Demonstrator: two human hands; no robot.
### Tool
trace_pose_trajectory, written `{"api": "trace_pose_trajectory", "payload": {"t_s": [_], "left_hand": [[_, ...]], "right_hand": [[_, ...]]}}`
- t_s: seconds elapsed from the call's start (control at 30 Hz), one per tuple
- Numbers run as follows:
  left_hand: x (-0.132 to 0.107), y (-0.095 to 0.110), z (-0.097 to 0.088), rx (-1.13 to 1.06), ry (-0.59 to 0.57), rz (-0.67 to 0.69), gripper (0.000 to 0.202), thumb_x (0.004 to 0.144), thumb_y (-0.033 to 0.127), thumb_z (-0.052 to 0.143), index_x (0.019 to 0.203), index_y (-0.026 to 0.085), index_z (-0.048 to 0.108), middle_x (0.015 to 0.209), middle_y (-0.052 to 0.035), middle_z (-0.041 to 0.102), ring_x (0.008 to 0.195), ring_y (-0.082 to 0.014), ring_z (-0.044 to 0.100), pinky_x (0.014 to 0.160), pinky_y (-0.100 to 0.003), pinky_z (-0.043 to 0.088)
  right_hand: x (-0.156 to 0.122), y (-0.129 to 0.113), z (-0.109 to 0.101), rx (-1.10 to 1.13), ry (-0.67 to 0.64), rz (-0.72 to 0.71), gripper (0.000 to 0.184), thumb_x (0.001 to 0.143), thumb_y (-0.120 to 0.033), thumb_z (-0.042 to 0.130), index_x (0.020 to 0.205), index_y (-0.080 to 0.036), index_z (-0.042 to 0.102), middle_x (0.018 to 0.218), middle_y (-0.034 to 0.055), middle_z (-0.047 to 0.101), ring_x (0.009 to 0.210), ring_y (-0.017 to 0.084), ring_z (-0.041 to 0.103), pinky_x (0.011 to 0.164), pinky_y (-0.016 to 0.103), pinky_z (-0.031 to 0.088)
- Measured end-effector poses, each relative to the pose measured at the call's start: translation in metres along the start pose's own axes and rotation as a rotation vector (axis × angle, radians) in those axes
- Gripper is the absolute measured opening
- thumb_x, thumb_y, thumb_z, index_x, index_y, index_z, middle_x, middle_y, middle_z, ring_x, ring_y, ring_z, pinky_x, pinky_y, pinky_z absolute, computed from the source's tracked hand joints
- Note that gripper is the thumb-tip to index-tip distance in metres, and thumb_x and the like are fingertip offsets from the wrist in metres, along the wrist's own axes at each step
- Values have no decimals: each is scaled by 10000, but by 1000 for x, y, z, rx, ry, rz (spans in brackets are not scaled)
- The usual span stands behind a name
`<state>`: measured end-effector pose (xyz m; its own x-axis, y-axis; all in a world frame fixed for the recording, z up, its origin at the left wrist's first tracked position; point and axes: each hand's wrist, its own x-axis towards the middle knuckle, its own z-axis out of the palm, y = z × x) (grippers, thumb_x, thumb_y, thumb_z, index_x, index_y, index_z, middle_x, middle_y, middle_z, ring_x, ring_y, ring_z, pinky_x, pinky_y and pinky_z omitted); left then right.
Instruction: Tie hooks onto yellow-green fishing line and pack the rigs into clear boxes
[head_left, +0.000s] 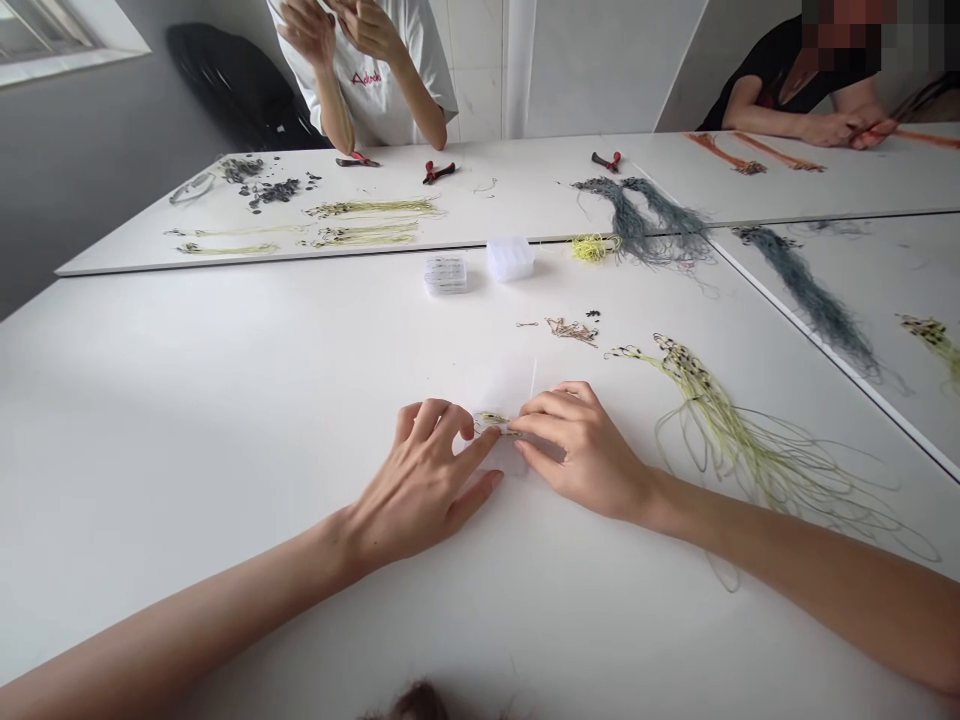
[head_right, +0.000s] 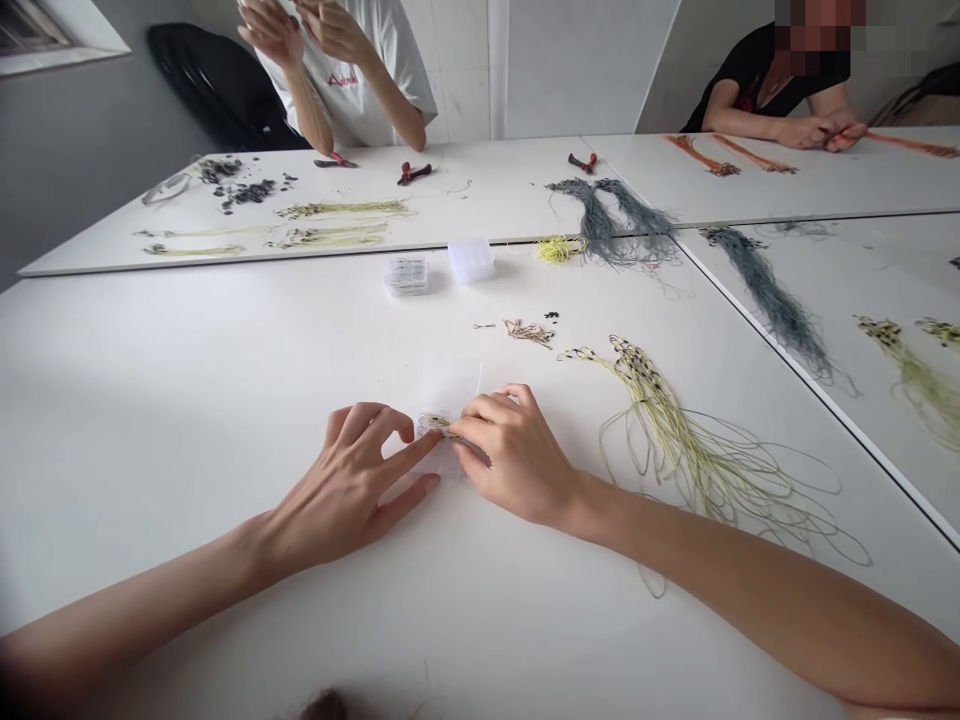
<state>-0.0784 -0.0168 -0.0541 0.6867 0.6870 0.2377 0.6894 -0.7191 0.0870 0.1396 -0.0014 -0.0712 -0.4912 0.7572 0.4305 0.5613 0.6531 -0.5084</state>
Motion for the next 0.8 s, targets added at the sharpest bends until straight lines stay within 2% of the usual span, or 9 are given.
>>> {"api": "trace_pose_trajectory", "payload": {"t_s": [0.2, 0.33, 0.47, 0.8], "left_hand": [[-1, -1, 1, -6, 7, -4, 352, 900, 292, 542, 1241, 208, 565, 1017, -112, 546, 957, -264, 443, 854, -461, 370], [-2, -1, 3, -10, 14, -3, 349, 895, 296, 549, 1230, 203, 571, 1017, -111, 547, 957, -264, 440, 854, -458, 369], [-2, -1, 4, -7, 24, -6, 349, 897, 295, 547, 1235, 212, 567, 1024, -109, 547, 964, -265, 433, 862, -463, 366], [-2, -1, 5, -29, 32, -17, 360, 891, 293, 547, 1245, 231, 560, 1025, -112, 549, 958, -266, 432, 858, -469, 362]], "right_hand": [[-2, 0, 4, -6, 9, -27, 203, 865, -84, 546, 799, -204, 697, 875, 24, 679, 770, 141, 608, 929, 386, 341], [-1, -1, 3, 25, -9, 5, 182, 850, -89, 562, 768, -195, 685, 860, 22, 660, 787, 144, 607, 914, 372, 359], [-1, -1, 1, 47, -28, 29, 124, 848, -108, 583, 853, -185, 680, 890, 26, 656, 847, 156, 609, 924, 369, 362], [-5, -1, 2, 38, -22, 46, 152, 861, -133, 575, 973, -199, 654, 951, 44, 650, 930, 195, 588, 923, 372, 386]]}}
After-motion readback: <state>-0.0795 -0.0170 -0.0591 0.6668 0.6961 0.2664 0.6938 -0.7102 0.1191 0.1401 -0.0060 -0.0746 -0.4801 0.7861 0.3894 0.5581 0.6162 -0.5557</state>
